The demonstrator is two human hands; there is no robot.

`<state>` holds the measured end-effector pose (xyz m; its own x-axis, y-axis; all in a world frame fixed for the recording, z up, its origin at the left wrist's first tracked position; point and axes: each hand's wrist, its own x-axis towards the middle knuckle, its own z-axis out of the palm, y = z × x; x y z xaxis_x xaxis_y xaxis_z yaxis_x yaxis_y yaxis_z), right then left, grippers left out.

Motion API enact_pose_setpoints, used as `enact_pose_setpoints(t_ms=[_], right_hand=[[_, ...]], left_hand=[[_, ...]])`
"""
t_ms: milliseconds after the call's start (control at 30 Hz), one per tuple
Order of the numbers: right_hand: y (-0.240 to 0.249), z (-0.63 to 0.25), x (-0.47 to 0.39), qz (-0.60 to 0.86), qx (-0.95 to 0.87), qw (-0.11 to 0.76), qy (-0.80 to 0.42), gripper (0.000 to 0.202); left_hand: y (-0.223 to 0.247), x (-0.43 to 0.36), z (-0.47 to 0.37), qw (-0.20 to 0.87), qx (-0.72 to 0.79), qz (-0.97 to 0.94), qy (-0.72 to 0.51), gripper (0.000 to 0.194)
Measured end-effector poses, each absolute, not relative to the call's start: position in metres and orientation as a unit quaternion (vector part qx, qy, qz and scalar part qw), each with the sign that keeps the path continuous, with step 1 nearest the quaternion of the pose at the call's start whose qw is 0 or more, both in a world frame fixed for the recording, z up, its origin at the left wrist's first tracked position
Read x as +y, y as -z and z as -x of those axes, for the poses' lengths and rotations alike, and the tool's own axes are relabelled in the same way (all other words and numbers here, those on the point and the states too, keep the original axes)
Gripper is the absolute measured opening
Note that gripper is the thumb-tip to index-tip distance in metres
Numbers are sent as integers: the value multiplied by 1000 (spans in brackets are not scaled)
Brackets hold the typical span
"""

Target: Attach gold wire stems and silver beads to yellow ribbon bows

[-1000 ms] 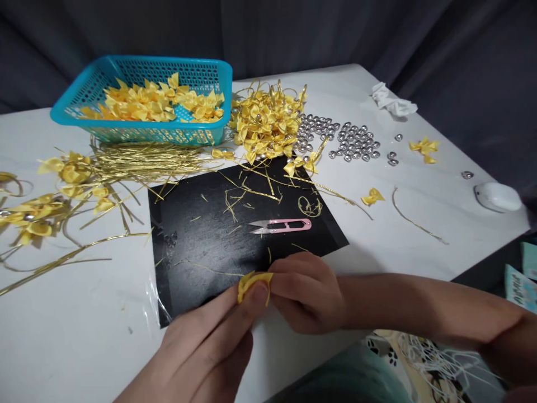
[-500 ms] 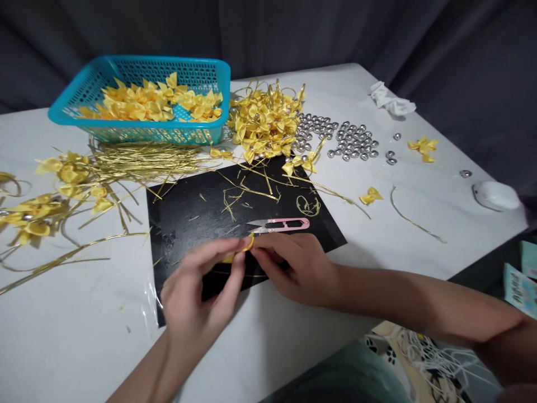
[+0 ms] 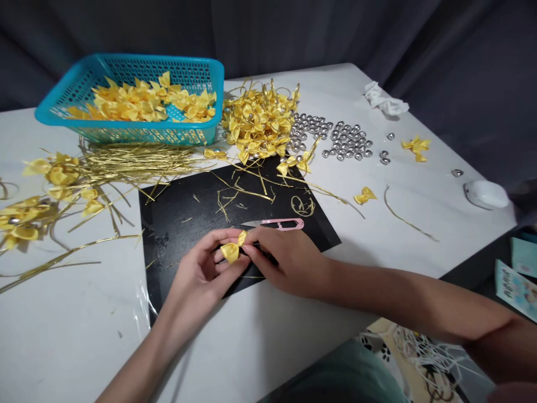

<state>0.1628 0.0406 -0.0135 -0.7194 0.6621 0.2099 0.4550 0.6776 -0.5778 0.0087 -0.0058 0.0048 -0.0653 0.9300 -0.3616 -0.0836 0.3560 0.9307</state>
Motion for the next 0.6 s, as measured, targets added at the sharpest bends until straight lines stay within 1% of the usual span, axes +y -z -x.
enact_pose_setpoints(t_ms=[233,400,600], right_hand=[[10,-164,41,321,-882,212,-273,19],[9,-163,41,346,-872,228,-262,12],[8,-163,43,374,-872,240,-208,20]], left_hand=[[-2,-8,3,562,602,-386,-416,24],[-1,-6,3,565,587,-389,-430,20],[-1,-3,2,575,555,-396,-453,34]])
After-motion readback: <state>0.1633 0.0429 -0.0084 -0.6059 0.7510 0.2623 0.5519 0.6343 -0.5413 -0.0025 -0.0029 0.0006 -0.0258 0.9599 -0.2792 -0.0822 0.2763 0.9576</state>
